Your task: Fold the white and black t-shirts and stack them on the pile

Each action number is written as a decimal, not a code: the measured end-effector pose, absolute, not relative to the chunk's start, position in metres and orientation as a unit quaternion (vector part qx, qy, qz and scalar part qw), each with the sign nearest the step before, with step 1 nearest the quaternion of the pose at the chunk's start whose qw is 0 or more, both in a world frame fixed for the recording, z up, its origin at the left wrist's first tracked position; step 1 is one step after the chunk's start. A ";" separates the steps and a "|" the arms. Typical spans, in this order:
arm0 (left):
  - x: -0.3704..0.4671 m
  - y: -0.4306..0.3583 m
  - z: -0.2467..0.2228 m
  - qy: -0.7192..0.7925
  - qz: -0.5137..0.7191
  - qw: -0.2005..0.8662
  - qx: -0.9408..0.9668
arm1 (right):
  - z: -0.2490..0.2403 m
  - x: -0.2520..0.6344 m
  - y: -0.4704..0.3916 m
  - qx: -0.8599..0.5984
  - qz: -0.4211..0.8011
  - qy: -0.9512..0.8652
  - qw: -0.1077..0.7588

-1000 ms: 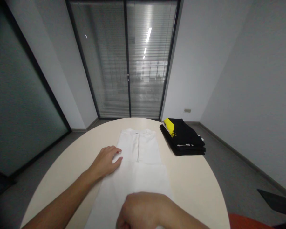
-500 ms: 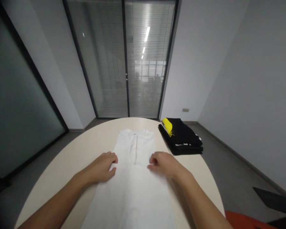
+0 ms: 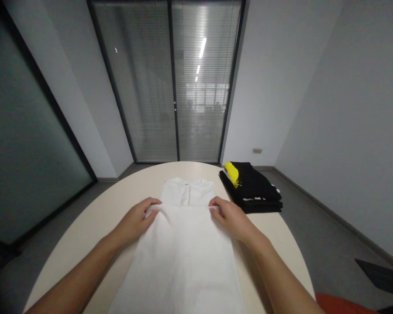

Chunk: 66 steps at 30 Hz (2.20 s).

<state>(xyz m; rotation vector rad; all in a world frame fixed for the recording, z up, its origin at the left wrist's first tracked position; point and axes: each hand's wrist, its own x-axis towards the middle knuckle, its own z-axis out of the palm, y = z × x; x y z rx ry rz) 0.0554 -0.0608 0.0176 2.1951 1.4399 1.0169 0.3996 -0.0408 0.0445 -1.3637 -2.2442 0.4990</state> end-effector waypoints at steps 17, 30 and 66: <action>0.058 -0.021 -0.021 0.535 0.474 0.163 0.680 | -0.001 0.396 -0.001 -0.497 0.082 -0.797 0.334; 0.048 -0.009 -0.054 0.508 0.451 0.184 0.711 | 0.029 0.379 -0.044 -0.404 0.162 -0.875 0.212; 0.062 -0.052 0.004 0.713 0.124 0.088 0.684 | 0.005 0.418 -0.012 -0.616 0.358 -0.667 0.218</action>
